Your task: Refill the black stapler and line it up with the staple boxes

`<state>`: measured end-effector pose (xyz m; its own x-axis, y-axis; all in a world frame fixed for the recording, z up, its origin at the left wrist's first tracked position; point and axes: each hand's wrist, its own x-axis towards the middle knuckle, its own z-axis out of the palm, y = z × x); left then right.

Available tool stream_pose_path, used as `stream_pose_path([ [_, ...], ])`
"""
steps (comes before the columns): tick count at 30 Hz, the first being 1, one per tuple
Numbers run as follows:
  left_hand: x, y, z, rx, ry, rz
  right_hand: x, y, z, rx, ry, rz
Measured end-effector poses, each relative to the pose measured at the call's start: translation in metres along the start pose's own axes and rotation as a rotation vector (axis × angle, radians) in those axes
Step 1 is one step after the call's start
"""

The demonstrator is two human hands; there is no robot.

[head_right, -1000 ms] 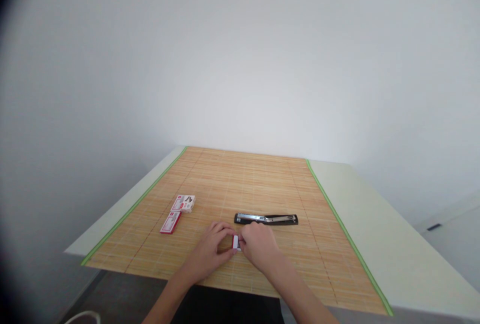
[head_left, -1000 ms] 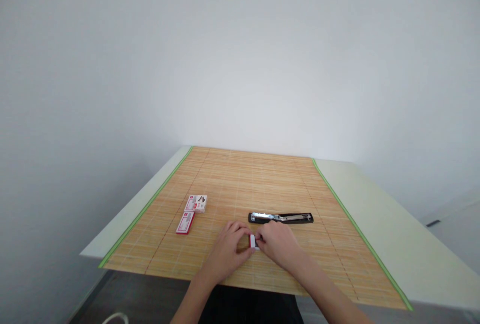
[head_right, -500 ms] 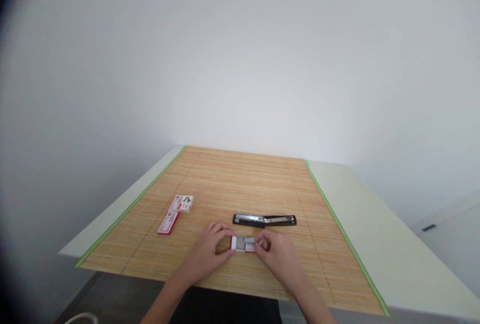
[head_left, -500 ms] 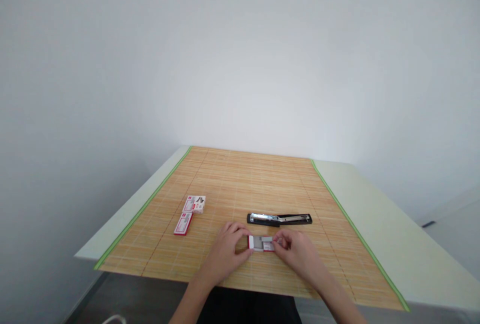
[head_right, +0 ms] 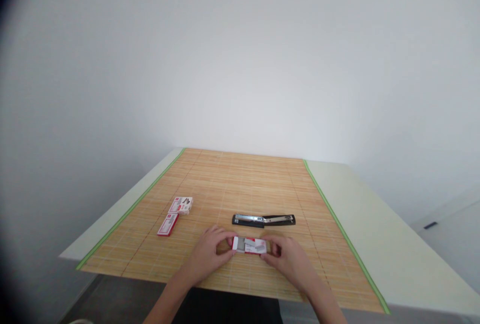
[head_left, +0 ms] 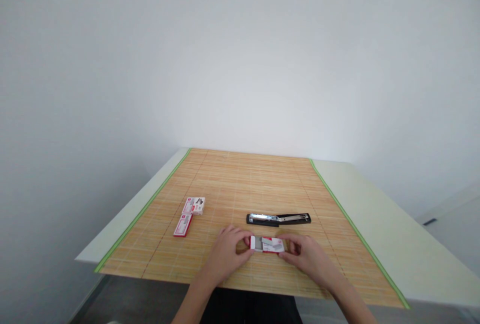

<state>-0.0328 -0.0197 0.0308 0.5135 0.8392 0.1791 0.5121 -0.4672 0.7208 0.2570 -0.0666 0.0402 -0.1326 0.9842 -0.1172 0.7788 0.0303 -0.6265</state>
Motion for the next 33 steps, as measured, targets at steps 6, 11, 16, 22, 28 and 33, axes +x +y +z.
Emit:
stream_pose_path([
  [6, 0.006, 0.007, 0.008, -0.038, -0.026, 0.015, 0.006, -0.013, 0.009, 0.000, -0.009, -0.049],
  [11, 0.004, 0.003, 0.010, -0.080, -0.016, 0.018, 0.009, -0.016, 0.010, -0.032, -0.002, -0.047],
  [16, 0.010, -0.014, 0.008, -0.197, 0.110, -0.097, 0.008, -0.030, 0.006, -0.046, 0.058, -0.035],
  [22, 0.042, -0.028, 0.010, 0.000, 0.242, -0.083, 0.019, -0.052, 0.015, -0.085, 0.087, -0.059],
  [28, 0.054, -0.027, 0.012, 0.113, 0.136, -0.087, 0.027, -0.059, 0.016, -0.130, 0.102, -0.075],
  [33, 0.039, -0.020, 0.008, 0.070, 0.101, -0.049, 0.033, -0.058, 0.010, -0.144, 0.149, -0.120],
])
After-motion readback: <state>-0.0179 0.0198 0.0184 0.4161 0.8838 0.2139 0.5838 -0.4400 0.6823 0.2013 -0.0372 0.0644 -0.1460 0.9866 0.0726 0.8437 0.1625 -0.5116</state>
